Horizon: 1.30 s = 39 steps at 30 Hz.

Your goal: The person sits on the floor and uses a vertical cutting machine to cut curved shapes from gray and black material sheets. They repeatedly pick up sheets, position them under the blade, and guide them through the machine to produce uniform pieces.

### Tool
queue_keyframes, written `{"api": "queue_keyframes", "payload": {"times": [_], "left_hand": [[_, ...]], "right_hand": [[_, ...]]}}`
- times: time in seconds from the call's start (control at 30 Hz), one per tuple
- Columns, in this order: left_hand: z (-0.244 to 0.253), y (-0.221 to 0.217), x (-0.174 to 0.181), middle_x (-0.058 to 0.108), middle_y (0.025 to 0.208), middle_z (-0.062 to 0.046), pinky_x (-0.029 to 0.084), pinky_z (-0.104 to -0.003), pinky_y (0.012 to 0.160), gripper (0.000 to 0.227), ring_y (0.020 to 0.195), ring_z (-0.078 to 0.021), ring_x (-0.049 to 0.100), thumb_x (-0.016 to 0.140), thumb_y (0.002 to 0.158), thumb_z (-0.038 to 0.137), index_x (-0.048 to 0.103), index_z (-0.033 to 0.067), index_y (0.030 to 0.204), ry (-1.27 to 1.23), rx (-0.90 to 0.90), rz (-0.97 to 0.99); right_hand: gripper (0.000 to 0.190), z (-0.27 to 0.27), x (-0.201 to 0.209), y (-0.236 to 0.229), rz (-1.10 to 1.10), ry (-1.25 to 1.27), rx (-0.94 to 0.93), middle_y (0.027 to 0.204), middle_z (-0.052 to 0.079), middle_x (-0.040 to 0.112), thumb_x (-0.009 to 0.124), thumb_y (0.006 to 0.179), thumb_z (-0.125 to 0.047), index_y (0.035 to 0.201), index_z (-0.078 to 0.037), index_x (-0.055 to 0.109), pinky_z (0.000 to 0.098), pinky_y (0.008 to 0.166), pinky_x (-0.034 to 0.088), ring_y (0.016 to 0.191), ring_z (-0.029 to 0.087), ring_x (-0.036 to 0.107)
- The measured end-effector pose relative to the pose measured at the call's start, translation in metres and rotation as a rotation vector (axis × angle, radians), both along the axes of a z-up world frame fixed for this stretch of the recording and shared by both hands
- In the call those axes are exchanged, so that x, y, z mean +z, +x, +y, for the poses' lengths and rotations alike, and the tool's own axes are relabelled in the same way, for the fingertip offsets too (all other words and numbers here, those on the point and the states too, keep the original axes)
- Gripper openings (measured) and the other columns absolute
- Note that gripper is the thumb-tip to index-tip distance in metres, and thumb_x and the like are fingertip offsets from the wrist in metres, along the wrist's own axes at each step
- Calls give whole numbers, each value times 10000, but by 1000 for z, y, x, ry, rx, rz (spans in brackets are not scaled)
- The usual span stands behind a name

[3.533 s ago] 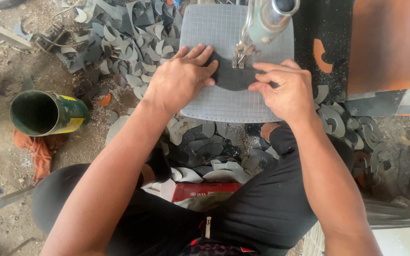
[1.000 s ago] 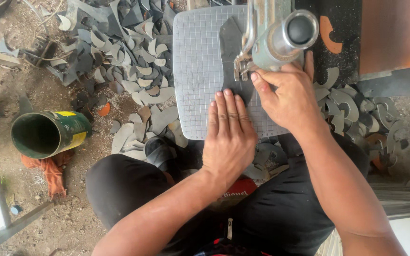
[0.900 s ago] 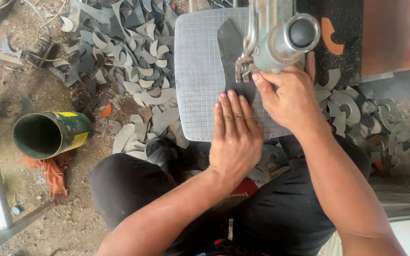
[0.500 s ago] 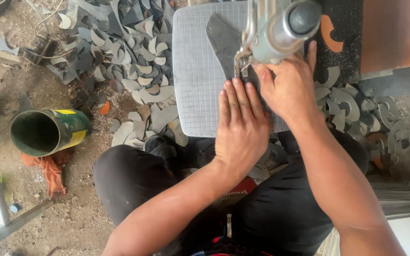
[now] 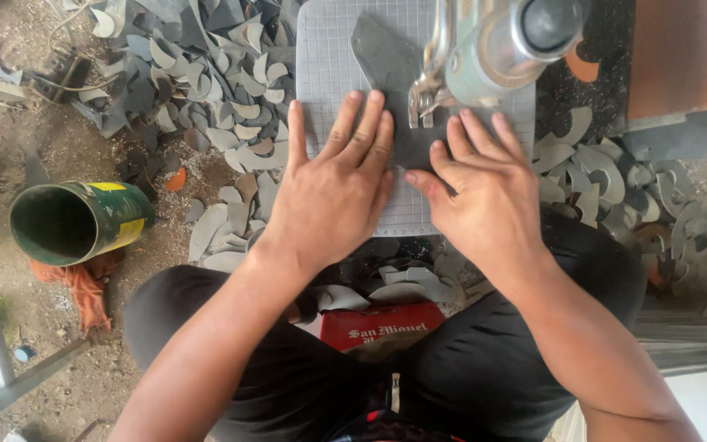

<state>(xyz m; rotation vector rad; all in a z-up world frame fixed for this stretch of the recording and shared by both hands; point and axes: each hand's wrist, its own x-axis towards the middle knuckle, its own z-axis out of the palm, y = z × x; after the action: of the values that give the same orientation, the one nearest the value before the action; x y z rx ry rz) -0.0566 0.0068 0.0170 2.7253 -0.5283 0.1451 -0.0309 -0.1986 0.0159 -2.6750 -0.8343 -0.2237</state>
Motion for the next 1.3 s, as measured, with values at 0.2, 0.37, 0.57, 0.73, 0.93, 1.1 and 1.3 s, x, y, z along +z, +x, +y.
{"api": "queue_keyframes", "payload": {"times": [0.2, 0.37, 0.57, 0.73, 0.93, 1.1, 1.3], "left_hand": [[-12, -3, -12, 433, 1593, -240, 173, -719, 1204, 567, 1518, -336, 367, 557, 1035, 259, 507, -93, 1477, -5, 60, -38], [-19, -4, -16, 437, 1590, -254, 161, -709, 1208, 571, 1519, -342, 366, 554, 1021, 243, 517, -102, 1474, 29, 107, -54], [-26, -4, -20, 473, 1576, -257, 161, -687, 1226, 535, 1529, -339, 356, 552, 1048, 242, 554, -105, 1456, 20, 144, -79], [-26, -2, -20, 499, 1560, -261, 167, -680, 1231, 524, 1530, -341, 348, 556, 1042, 228, 566, -104, 1448, 36, 153, -96], [-27, 1, -22, 508, 1554, -263, 172, -682, 1229, 516, 1538, -339, 342, 561, 1041, 208, 572, -109, 1447, 43, 165, -116], [-29, 1, -25, 516, 1549, -276, 172, -684, 1229, 509, 1538, -346, 341, 560, 1054, 216, 577, -116, 1439, 51, 181, -136], [-30, 3, -25, 529, 1532, -279, 174, -684, 1223, 494, 1533, -347, 349, 553, 1056, 210, 590, -111, 1429, 81, 192, -152]], "right_hand": [[381, -5, -4, 8, 6, 39, 21, 1292, 265, 692, 840, 906, -245, 1115, 66, 769, 483, 1197, 424, 1302, 371, 635], [358, -8, -4, 16, 62, 110, 24, 1306, 243, 698, 848, 890, -187, 1137, 58, 766, 447, 1184, 441, 1292, 344, 654], [338, -10, -4, 24, 71, 205, 52, 1265, 207, 716, 873, 867, -85, 1151, 59, 759, 391, 1099, 540, 1225, 306, 701], [350, -11, -4, 29, 152, 265, 10, 1254, 196, 720, 871, 854, -35, 1168, 62, 752, 352, 1001, 591, 1140, 288, 733], [313, -8, -5, 38, 273, 316, -56, 1292, 178, 700, 769, 873, 88, 1182, 46, 750, 314, 969, 589, 1129, 248, 747], [316, -5, 0, 43, 420, 379, -110, 1402, 148, 658, 675, 871, 158, 1165, 59, 733, 296, 907, 585, 1130, 238, 743], [377, -5, -1, 51, 398, 429, -44, 1425, 167, 637, 661, 883, 190, 1246, 89, 667, 325, 912, 589, 1239, 280, 692]]}}
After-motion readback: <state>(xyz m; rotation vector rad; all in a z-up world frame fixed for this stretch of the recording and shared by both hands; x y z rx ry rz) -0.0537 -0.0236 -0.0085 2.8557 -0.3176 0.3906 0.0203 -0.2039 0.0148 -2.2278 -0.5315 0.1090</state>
